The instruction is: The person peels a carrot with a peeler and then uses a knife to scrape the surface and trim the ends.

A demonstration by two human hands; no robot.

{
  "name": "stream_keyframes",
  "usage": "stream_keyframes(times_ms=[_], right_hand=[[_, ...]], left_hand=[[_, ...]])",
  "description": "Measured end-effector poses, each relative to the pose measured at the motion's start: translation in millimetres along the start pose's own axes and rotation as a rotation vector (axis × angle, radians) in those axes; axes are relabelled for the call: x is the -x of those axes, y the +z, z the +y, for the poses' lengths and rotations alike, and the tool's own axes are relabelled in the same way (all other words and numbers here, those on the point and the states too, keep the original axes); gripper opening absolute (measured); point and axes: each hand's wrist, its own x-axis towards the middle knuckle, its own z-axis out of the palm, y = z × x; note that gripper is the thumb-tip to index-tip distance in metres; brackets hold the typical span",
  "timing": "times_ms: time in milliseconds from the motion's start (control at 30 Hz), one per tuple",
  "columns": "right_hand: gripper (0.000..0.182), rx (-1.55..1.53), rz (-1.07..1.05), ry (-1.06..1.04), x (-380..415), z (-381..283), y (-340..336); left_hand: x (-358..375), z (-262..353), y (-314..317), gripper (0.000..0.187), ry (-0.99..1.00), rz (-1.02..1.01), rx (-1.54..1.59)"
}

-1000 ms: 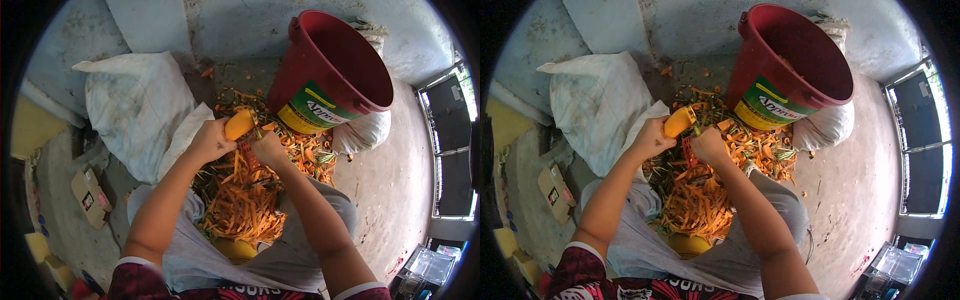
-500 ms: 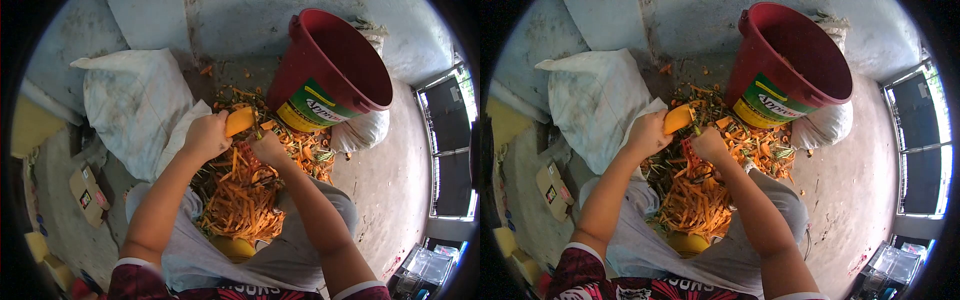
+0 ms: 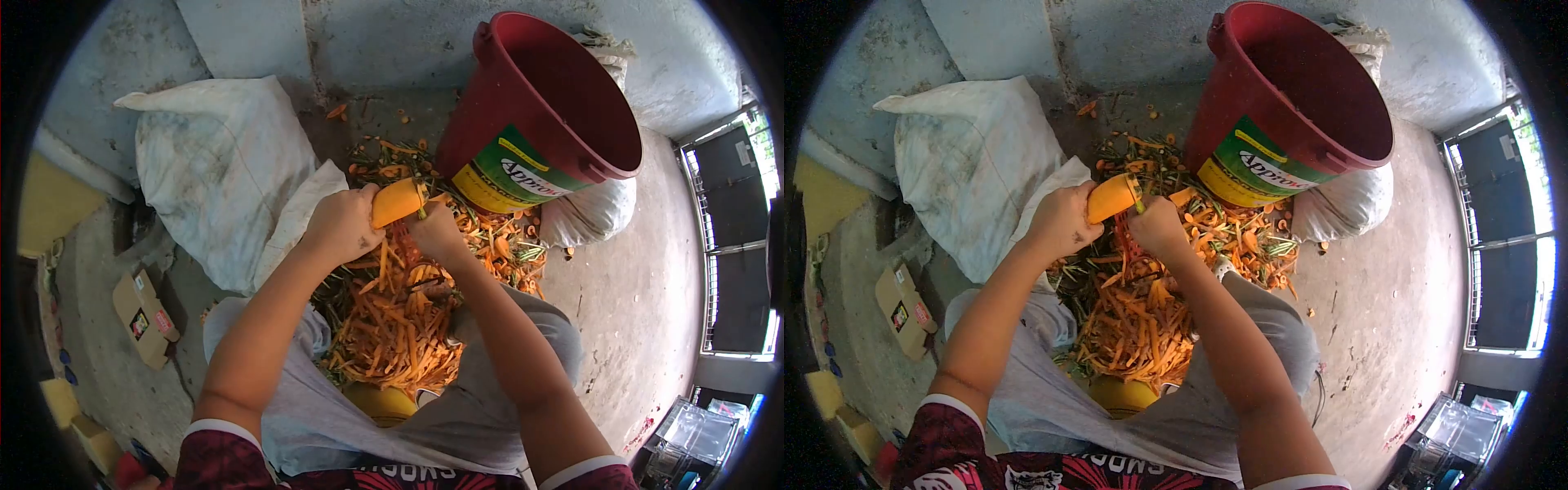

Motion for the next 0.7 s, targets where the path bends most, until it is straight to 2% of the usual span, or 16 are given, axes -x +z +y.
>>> stream_keyframes(times_ms=[33, 133, 233, 333, 367, 433, 467, 567, 633, 700], right_hand=[[0.021, 0.012, 0.005, -0.011, 0.2, -1.7, -0.2], [0.021, 0.006, 0.007, -0.061, -6.5, 6.9, 3.8], [0.022, 0.017, 0.004, -0.104, -12.7, 15.2, 8.1], [0.021, 0.029, 0.02, -0.092, -17.3, 21.0, 15.9], [0.021, 0.036, 0.023, -0.078, -17.1, 24.7, 18.5], [0.02, 0.08, 0.033, -0.189, -19.8, 29.4, 22.8], [0.02, 0.099, 0.041, -0.247, -20.9, 26.4, 22.8], [0.02, -0.054, 0.023, -0.165, -25.4, 18.0, 15.4], [0.021, 0.02, 0.013, -0.189, -26.3, 11.0, 11.2], [0.023, 0.097, 0.007, -0.158, -21.2, -1.3, 8.6]], left_hand=[[0.0, 1.7, -2.1, 0.034, 0.009, 0.015, -0.044], [-1.9, -11.4, -0.6, 0.035, -0.131, -0.309, 0.544], [1.4, -6.6, -7.6, 0.035, -0.402, -0.445, 0.878], [4.6, -4.7, 11.3, 0.029, -0.042, -0.023, 0.067], [4.8, -3.2, 9.8, 0.029, -0.045, -0.041, 0.014], [2.0, -2.1, -0.1, 0.028, -0.045, -0.079, -0.099], [2.6, -5.3, 1.6, 0.028, -0.11, -0.143, 0.192], [8.9, -9.8, 7.7, 0.026, -0.321, -0.35, 1.129], [13.5, -1.1, 2.6, 0.025, -0.482, -0.528, 1.829], [12.5, -4.5, 1.5, 0.024, -0.5, -0.509, 1.745]])
